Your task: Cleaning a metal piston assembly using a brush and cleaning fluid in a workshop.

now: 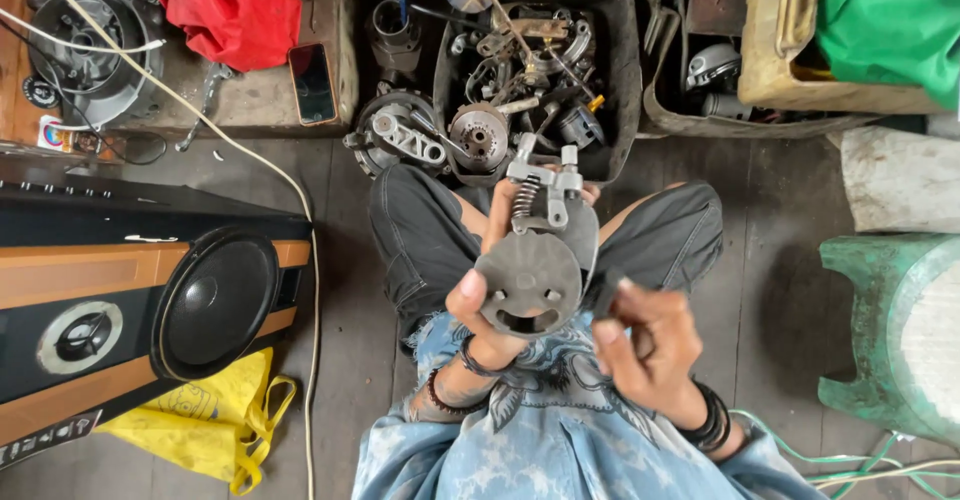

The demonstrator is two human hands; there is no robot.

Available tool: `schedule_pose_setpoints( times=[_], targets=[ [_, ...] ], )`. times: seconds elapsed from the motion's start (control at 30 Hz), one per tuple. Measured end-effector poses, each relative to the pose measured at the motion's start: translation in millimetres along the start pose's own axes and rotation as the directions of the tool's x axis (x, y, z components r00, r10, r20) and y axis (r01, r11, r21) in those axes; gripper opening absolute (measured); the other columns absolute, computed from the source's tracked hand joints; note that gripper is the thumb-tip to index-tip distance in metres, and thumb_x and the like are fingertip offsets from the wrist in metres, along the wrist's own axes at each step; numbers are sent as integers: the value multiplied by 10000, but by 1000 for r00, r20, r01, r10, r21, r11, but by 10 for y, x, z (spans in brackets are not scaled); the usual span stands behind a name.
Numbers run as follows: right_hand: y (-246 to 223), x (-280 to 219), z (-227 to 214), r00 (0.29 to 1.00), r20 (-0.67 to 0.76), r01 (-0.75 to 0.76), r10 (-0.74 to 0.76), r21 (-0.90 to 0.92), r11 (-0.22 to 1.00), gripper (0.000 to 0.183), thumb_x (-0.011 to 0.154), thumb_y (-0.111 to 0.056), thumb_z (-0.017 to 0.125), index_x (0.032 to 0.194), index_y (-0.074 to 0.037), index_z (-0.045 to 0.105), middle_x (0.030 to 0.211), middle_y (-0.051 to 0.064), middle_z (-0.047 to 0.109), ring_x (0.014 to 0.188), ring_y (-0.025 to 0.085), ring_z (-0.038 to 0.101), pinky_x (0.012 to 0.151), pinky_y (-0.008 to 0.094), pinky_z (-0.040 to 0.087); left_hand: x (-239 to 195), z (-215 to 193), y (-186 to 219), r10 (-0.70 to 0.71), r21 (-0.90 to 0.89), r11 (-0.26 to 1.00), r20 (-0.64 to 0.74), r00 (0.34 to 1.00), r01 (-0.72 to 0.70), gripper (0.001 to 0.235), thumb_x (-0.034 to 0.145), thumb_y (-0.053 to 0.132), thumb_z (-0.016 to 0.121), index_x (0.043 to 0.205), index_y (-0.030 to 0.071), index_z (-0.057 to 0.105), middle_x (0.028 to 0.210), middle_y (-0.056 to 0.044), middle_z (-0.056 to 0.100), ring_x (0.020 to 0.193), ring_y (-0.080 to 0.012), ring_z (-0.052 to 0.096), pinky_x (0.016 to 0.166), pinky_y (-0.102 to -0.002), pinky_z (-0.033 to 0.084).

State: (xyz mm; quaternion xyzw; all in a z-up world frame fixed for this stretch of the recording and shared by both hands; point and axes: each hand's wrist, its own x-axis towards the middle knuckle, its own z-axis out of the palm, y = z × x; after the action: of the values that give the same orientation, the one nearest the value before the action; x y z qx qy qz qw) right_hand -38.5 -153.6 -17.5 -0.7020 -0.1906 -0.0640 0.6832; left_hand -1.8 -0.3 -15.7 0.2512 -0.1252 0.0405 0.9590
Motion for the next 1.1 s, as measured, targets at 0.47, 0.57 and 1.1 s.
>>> schedule_pose_setpoints(
  times=[0.47,0.57,1.1],
  targets=[
    [183,35,-103,931,-186,203,-314,-452,868,314,875,-189,729,1051,71,743,610,76,597,365,109,522,387,253,417,70,102,0,-84,-44,996,-75,994,81,983,824,614,458,1597,26,301,1683,-174,287,1568,-329,291,1357,-490,159],
    [-12,347,-35,921,-278,175,-272,-330,928,233,933,-24,627,1063,169,627,447,57,488,303,82,444,368,219,421,144,334,-74,-52,-166,986,-113,992,32,751,942,628,458,1404,38,505,1439,-235,561,1280,-238,586,1226,-477,329],
    [176,326,-37,969,-247,-5,-27,-128,992,430,1030,-350,516,1130,64,576,558,53,516,347,62,460,372,209,416,-153,-416,-365,-445,-493,820,-232,865,290,539,1103,407,488,1510,54,511,1437,-264,580,1337,-418,556,1149,-550,431]
  ],
)
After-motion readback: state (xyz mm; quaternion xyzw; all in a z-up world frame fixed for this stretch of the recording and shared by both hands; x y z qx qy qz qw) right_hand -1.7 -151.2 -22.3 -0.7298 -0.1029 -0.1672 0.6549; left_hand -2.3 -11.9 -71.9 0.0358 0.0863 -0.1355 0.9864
